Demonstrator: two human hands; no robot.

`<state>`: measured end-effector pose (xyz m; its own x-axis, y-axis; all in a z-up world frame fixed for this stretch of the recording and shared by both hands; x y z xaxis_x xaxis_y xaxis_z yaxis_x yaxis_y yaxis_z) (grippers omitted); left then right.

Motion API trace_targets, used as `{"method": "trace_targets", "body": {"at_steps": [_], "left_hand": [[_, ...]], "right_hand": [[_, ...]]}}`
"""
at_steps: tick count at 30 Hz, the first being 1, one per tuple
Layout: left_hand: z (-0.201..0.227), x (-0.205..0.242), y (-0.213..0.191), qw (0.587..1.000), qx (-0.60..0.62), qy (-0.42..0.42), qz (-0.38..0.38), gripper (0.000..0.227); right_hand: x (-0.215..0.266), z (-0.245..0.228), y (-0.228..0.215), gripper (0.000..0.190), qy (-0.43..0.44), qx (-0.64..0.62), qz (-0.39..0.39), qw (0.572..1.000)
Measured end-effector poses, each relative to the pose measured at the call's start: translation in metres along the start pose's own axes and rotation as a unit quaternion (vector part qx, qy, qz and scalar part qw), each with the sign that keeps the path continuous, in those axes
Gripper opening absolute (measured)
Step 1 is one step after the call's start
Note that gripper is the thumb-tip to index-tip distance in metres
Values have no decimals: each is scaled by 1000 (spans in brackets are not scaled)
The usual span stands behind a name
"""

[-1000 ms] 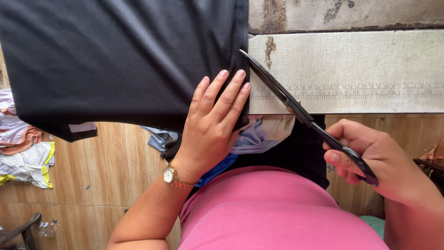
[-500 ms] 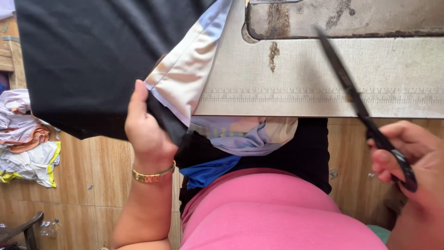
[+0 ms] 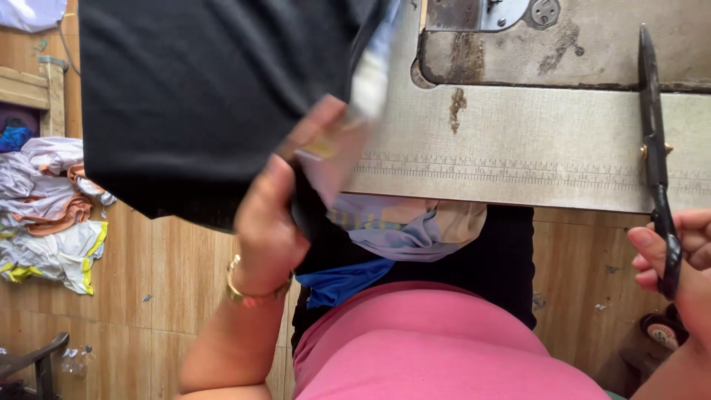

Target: Trimming excess fabric from the edges of garment pieces using scissors

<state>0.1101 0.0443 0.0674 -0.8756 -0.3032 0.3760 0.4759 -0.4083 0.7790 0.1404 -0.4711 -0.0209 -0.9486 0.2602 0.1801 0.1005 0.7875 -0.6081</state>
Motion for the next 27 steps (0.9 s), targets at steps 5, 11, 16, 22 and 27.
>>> {"method": "trace_targets", "body": {"at_steps": [5,11,16,22,27], "left_hand": [[-10,25,55,659,-624,262,-328,45],[-37,-47,65,329,-754,428,-376,64],[-67,-105,61,241,-791,417,-377,88],[-63,-196,80,265,-822,434,-257,81],[-63,-234,84,273,-837,461,-112,71]], "right_hand": [[4,-17,5,34,7,-18,-2,1000],[5,-23,12,34,40,-29,3,999],[11,-39,16,31,48,-34,6,998],[10,-45,17,32,67,-37,14,997],[15,-49,20,32,67,-30,24,997]]}}
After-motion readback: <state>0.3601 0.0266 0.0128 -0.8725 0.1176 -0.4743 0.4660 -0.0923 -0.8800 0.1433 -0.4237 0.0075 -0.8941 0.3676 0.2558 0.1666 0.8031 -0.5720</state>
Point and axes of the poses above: each hand's wrist, its own x-axis away from the middle knuckle, its own y-axis out of the palm, z = x × y, the point moved 7 cm from there along -x, towards the middle knuckle, and after that the axes turned 13 degrees about z, right-handed, at the moved point
